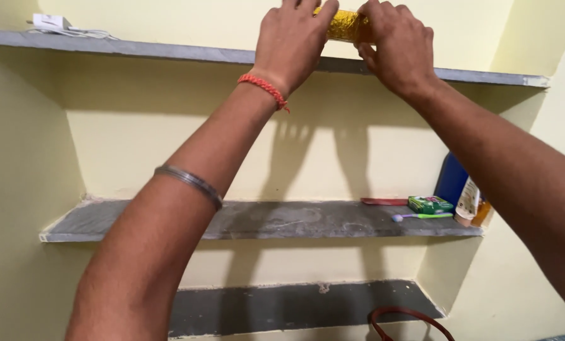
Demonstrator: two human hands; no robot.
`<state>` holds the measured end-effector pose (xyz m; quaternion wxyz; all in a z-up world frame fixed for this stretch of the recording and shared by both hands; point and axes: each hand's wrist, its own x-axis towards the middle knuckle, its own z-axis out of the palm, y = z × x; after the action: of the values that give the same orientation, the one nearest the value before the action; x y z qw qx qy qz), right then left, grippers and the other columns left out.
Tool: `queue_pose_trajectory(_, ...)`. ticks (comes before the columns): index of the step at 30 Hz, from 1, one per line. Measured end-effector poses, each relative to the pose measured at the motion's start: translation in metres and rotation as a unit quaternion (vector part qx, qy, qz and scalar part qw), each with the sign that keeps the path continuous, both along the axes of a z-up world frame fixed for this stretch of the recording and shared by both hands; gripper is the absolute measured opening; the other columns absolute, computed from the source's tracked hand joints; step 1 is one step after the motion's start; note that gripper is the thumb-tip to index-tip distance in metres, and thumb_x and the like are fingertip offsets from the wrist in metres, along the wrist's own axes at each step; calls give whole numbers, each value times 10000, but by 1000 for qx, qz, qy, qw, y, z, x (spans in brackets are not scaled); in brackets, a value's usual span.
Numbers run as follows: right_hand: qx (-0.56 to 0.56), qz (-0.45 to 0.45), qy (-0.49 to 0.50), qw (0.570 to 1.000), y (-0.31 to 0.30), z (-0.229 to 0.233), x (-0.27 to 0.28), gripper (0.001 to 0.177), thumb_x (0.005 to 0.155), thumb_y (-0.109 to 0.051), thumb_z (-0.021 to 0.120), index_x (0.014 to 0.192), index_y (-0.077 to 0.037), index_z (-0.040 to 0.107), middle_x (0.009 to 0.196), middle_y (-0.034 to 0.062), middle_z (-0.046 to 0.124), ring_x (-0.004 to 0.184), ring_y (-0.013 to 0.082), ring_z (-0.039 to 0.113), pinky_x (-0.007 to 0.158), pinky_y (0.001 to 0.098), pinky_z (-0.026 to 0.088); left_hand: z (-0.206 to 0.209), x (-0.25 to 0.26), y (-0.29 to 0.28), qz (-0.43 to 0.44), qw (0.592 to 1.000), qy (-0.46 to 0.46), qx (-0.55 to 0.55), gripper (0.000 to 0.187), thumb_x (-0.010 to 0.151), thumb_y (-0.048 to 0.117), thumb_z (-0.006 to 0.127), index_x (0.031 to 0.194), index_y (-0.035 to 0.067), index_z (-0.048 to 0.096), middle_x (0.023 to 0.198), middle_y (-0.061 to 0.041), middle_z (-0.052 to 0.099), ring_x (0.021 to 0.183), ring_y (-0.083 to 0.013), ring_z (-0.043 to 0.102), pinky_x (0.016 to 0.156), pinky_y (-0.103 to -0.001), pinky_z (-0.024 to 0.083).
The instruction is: The person unzips a patterned duffel bag on a bed and removes items one at a time, placing toiletries such as a comb, toothbrush, toothpaste, bottles and a charger on the built-in stair shelves. They then take out folded clothing items and stack them in a row on the shelf.
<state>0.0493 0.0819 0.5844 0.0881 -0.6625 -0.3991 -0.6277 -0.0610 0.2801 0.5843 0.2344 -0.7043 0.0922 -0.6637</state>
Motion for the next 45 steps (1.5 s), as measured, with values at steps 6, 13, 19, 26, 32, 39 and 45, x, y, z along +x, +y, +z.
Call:
queue_pose_trajectory(6,18,7,31,999,14,4,-1,432,884,-153,829,1241,-101,592,1103,76,689,1010,304,653,766,537,523,23,19,12,45,998,35,9,374,790,36,761,1144,78,647,1128,-86,654,1069,-286,628,610,-427,549)
queue_pose_trajectory(13,6,66,62,996,64,11,-13,464,888,-171,824,1272,-84,577,1105,112,687,1001,324,652,821,519,529,41,-2,55,98,992,75,-9,304,788,16,727,1073,106,668,1122,-84,673,1101,-301,629,677,-441,567)
queue_pose_trajectory(19,-42,168,198,965,119,18,-37,468,917,-243,796,1311,-116,578,1179,105,652,1137,304,575,991,476,470,31,-41,116,116,991,54,-43,322,807,34,715,1103,158,688,1093,-69,684,1117,-321,623,693,-454,571)
queue_pose_trajectory(26,-68,158,266,948,179,17,-58,478,994,-219,654,1449,-183,510,1261,123,587,1200,306,533,1074,473,420,4,-74,161,128,976,94,-147,260,944,33,642,1154,183,681,1143,-48,672,1131,-288,617,765,-436,594)
queue_pose_trajectory(32,-13,219,272,937,208,9,-58,409,963,-161,649,1318,-30,495,1279,184,556,1186,322,592,1027,449,489,-1,-83,185,107,975,79,-176,327,913,17,631,1171,214,678,1179,-25,659,1172,-282,583,829,-424,580)
queue_pose_trajectory(39,-33,230,203,951,201,4,-53,265,999,-51,622,1261,-83,602,1228,130,652,1162,320,656,1001,439,544,-15,-96,209,53,987,80,-127,497,919,-73,586,1310,224,660,1273,-10,632,1217,-264,559,972,-391,548)
queue_pose_trajectory(45,8,270,164,949,202,-10,-55,261,969,1,641,1216,-81,641,1272,117,621,1101,284,687,976,374,575,-16,-84,211,-54,979,36,-195,286,858,180,754,1138,224,719,1262,-70,623,1253,-289,525,1051,-360,512)
